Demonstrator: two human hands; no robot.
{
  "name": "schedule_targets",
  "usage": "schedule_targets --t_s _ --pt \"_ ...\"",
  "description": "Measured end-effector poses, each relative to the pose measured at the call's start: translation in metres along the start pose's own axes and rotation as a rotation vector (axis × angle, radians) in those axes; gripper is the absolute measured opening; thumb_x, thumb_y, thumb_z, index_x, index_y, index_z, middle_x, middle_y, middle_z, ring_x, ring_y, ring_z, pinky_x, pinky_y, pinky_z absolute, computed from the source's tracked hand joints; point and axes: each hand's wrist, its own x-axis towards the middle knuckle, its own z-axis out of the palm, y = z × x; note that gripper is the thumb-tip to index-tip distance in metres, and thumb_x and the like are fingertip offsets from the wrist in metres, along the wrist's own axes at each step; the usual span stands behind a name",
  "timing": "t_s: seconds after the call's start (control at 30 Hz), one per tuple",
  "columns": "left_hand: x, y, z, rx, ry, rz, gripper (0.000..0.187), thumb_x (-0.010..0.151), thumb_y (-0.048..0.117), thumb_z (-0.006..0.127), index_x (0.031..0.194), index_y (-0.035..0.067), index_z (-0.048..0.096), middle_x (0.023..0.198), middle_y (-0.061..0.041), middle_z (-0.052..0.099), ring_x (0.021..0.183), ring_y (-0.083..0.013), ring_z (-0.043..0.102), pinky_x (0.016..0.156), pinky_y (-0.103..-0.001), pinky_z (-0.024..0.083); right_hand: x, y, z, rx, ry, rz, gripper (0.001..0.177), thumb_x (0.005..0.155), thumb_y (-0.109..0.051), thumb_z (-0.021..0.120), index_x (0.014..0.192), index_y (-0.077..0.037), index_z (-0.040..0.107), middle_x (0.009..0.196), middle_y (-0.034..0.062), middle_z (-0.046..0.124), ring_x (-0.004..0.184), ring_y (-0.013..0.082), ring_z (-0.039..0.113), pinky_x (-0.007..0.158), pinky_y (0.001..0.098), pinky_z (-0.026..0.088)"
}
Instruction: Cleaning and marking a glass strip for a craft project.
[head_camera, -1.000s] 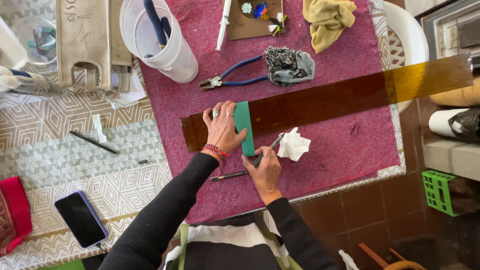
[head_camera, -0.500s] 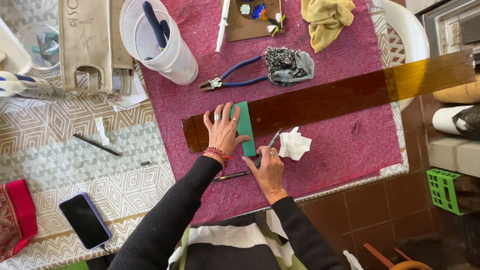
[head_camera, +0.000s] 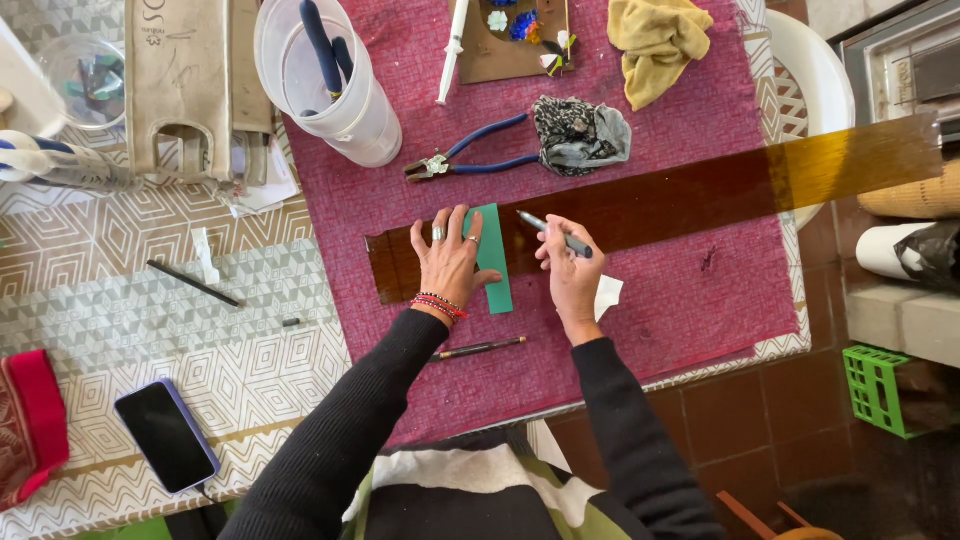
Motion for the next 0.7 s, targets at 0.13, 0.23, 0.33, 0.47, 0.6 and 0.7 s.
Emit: schedule_targets --t_s 0.13,0.23,0.33,0.47,0.6,0.7 --pt "0.0 -0.002 0.0 0.005 0.025 -0.002 0.108 0.051 0.052 0.094 0.141 0.007 0.054 0.145 -0.01 0.044 0.138 -0.032 0.037 0.112 -0.068 0.022 0.012 0.005 0.012 -0.053 0.003 -0.013 0.023 0.1 -0.016 0.068 0.114 0.002 0.071 0.092 0.0049 0.072 0.073 0.0056 0.066 0.061 0.0197 0.052" --pt "0.002 -0.004 0.002 0.008 0.038 -0.001 0.108 0.051 0.051 0.093 0.141 0.007 0.054 0.145 -0.01 0.044 0.138 -0.0312 0.038 0.112 -0.068 0.022 0.017 0.012 0.015 -0.111 -0.008 -0.085 0.019 0.098 -0.01 0.071 0.112 0.002 0.073 0.091 0.0062 0.071 0.073 0.0065 0.067 0.064 0.0196 0.053" --pt "-0.001 -0.001 0.001 -0.001 0.025 -0.01 0.108 0.051 0.052 0.093 0.141 0.008 0.054 0.146 -0.009 0.044 0.138 -0.0309 0.038 0.112 -0.069 0.022 0.017 0.017 0.014 -0.116 -0.021 -0.093 0.017 0.096 -0.008 0.071 0.109 0.003 0.073 0.092 0.0068 0.073 0.076 0.0075 0.069 0.066 0.0195 0.055" --pt "0.001 -0.002 0.004 0.008 0.028 -0.016 0.108 0.05 0.052 0.093 0.142 0.008 0.054 0.146 -0.008 0.044 0.138 -0.0308 0.038 0.113 -0.069 0.021 0.021 0.015 0.018 -0.124 -0.041 -0.104 0.016 0.096 -0.008 0.071 0.109 0.002 0.073 0.093 0.0075 0.074 0.078 0.0088 0.073 0.068 0.02 0.057" --pt "0.003 -0.001 0.004 0.018 0.019 -0.018 0.109 0.051 0.052 0.093 0.143 0.008 0.054 0.147 -0.008 0.044 0.139 -0.0309 0.037 0.113 -0.069 0.02 0.023 0.008 0.019 -0.177 -0.059 -0.1 0.018 0.097 -0.01 0.071 0.11 0.001 0.074 0.092 0.008 0.075 0.078 0.0099 0.075 0.066 0.0208 0.058" --pt "0.0 -0.001 0.005 0.017 0.007 -0.022 0.109 0.051 0.052 0.093 0.143 0.008 0.053 0.147 -0.008 0.043 0.139 -0.0309 0.037 0.114 -0.069 0.02 0.02 0.009 0.015 -0.146 -0.065 -0.073 0.019 0.097 -0.011 0.07 0.111 0.001 0.074 0.093 0.0075 0.075 0.078 0.0097 0.074 0.064 0.0212 0.058"
